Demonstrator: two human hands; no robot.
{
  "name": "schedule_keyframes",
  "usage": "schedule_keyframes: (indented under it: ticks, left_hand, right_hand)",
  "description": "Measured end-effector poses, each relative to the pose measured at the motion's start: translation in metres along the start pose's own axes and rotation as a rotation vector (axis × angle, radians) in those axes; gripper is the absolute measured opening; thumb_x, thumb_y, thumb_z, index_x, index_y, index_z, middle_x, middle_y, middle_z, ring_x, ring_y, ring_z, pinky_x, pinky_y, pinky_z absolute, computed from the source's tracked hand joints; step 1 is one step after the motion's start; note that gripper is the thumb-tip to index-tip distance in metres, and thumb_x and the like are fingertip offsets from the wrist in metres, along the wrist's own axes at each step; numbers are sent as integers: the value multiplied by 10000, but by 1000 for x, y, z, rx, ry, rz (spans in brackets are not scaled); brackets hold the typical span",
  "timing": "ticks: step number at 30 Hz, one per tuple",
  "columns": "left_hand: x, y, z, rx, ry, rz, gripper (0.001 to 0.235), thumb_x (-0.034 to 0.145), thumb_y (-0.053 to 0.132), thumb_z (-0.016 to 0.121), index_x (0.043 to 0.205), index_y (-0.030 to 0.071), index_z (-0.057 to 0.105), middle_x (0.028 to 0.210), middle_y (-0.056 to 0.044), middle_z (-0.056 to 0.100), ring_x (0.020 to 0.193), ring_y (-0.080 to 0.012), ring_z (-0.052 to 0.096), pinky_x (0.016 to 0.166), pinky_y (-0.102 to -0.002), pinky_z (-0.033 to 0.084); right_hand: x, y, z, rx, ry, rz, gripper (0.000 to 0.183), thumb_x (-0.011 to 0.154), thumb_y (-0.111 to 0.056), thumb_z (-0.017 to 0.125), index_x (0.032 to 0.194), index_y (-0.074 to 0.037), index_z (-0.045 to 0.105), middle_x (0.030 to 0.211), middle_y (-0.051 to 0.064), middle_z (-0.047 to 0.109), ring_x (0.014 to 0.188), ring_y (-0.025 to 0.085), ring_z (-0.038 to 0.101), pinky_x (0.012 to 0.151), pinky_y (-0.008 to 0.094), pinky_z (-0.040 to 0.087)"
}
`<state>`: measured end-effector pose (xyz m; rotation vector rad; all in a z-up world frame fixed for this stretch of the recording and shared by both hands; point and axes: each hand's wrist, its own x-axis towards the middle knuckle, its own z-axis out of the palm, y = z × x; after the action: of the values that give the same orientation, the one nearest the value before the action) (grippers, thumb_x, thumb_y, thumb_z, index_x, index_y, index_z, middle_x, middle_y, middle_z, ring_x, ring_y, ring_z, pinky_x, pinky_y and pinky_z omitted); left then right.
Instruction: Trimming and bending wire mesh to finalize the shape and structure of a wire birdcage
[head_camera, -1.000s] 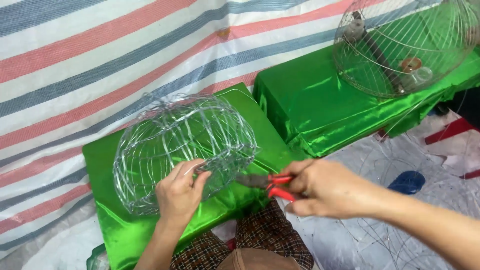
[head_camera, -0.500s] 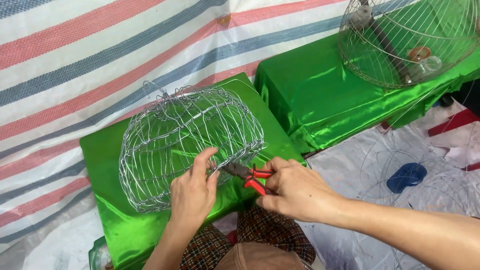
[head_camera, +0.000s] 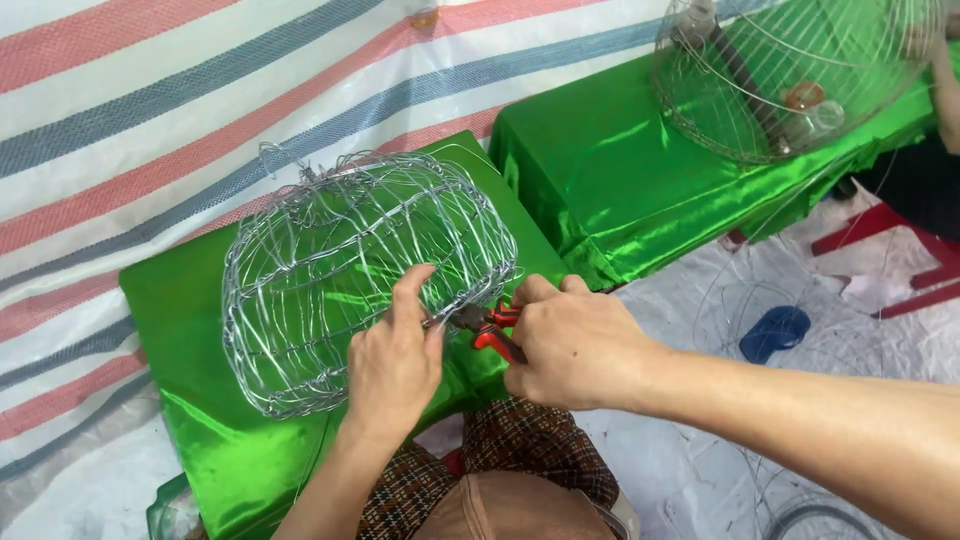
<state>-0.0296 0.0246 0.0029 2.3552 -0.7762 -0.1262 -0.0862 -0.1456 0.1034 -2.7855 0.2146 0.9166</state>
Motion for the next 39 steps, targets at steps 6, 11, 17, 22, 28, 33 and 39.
schedule_keyframes:
  ticks: [6, 11, 17, 22, 28, 33, 39]
  left_hand:
    - [2, -1, 2, -38, 24, 15, 681, 864, -56, 709, 1448, 107, 399, 770, -235, 737, 569, -327, 740, 579, -448, 612]
    - [-3, -14, 21, 64, 69, 68, 565, 828, 89, 794, 1324, 156, 532, 767, -154, 737, 552, -260, 734, 550, -401, 600]
    - [-8, -30, 32, 152, 190, 186, 471, 772, 221, 860, 1182, 222, 628, 830, -30, 741, 586, -211, 728, 499, -359, 604]
    - [-13, -39, 37, 160, 267, 291, 322, 852, 284, 825, 1124, 207, 670, 794, 10, 706, 508, -114, 641, 403, -256, 564]
    - [-9, -38, 37, 194, 225, 294, 263, 901, 263, 763, 1126, 249, 627, 798, 42, 693, 546, -109, 669, 460, -296, 613]
    - [-6, -56, 42, 207, 209, 231, 441, 834, 350, 851, 1180, 223, 608, 723, 48, 688, 477, -74, 620, 373, -198, 519]
    - [-4, -59, 39, 210, 205, 207, 380, 865, 347, 805, 1168, 236, 603, 784, 45, 708, 500, -74, 634, 389, -221, 544]
  right_hand:
    - [15, 7, 15, -76, 50, -33, 349, 714, -444, 674, 835, -150, 820, 1252, 38, 618, 1009, 360, 647, 744, 502, 618]
    - [11, 18, 24, -41, 58, -142, 300, 782, -304, 666, 876, -59, 812, 1207, 150, 693, 980, 426, 705, 767, 529, 616]
    - [7, 37, 13, 78, -1, -278, 250, 839, -240, 684, 738, -13, 714, 1415, 186, 590, 811, 406, 748, 696, 509, 624]
    - [26, 71, 30, 202, -53, -441, 266, 853, -240, 726, 645, -93, 649, 847, -10, 681, 465, 159, 572, 479, 335, 493]
    - [32, 78, 30, 378, -118, -484, 325, 798, -211, 768, 571, -65, 588, 867, 24, 690, 497, 196, 508, 497, 401, 400]
    - [21, 72, 67, 727, -17, -433, 395, 843, -154, 740, 525, -149, 508, 880, 141, 794, 1361, 203, 701, 1045, 320, 644]
    - [37, 67, 129, 1536, -218, -261, 285, 789, -37, 758, 547, -22, 609, 1471, 126, 672, 412, 58, 347, 406, 209, 288]
